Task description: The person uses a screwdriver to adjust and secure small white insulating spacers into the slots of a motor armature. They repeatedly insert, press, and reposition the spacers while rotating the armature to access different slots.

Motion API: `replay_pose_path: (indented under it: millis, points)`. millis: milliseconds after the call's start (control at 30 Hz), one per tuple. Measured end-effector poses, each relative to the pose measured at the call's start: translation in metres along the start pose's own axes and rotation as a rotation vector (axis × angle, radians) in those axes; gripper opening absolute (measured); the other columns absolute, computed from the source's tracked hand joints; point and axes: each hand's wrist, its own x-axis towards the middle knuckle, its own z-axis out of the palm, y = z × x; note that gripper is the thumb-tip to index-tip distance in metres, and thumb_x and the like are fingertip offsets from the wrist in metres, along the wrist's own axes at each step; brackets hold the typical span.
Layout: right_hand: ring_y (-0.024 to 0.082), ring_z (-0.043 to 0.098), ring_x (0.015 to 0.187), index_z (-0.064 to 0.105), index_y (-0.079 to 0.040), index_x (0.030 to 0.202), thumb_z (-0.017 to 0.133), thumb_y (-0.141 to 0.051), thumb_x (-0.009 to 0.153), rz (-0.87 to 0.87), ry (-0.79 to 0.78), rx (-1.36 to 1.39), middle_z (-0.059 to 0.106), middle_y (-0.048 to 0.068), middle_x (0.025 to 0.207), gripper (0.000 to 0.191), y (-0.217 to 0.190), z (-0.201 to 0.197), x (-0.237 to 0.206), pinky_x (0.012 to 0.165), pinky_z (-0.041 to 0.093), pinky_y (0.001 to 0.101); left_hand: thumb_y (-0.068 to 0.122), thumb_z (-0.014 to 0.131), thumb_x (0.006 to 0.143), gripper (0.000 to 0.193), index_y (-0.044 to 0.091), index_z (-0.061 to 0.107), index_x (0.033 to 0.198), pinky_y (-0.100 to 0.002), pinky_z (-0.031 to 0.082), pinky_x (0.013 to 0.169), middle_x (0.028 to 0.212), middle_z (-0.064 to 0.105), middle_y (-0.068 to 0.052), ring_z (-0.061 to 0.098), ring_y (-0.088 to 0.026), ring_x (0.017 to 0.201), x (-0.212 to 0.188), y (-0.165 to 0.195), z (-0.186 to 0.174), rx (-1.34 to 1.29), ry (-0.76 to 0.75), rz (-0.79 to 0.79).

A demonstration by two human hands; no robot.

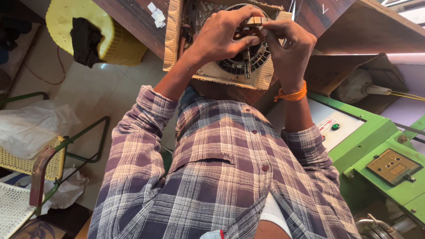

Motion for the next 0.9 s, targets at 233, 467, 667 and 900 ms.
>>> replay_pose_path:
  millis: [233,467,667,900]
  points:
    - [0.01,0.072,0.086,0.075,0.003,0.106,0.082,0.007,0.101,0.091,-0.035,0.114,0.076,0.008,0.099,0.009,-0.007,-0.003,-0.012,0.075,0.056,0.0235,0.017,0.069,0.098,0.037,0.011,0.066,0.134,-0.039,0.058,0.094,0.121,0.076,-0.014,0.074,-0.031,0.109,-0.009,0.008,-0.002,-0.078,-0.017,-0.075]
    - [0.013,0.073,0.089,0.075,0.003,0.105,0.08,0.01,0.102,0.106,-0.014,0.115,0.076,0.009,0.099,0.009,-0.018,-0.004,-0.016,0.078,0.058,0.0247,0.021,0.067,0.092,0.03,0.017,0.072,0.121,-0.045,0.055,0.085,0.109,0.075,-0.012,0.071,-0.033,0.1,0.004,0.016,-0.004,0.058,-0.259,-0.454]
    - [0.022,0.077,0.097,0.073,0.0,0.108,0.075,0.015,0.098,-0.057,-0.045,-0.065,0.074,0.013,0.104,0.018,-0.027,-0.009,-0.011,0.085,0.061,0.0312,0.027,0.073,0.093,0.024,0.017,0.072,0.115,-0.05,0.053,0.079,0.104,0.075,-0.011,0.07,-0.036,0.099,0.004,0.023,-0.006,0.155,-0.199,-0.319]
    - [0.025,0.075,0.098,0.073,-0.001,0.112,0.077,0.013,0.099,-0.13,-0.156,-0.224,0.071,0.012,0.108,0.02,-0.034,-0.023,-0.01,0.085,0.06,0.0337,0.028,0.072,0.095,0.02,0.017,0.071,0.112,-0.052,0.052,0.071,0.092,0.075,-0.011,0.071,-0.037,0.089,0.01,0.031,-0.007,0.119,-0.251,-0.303]
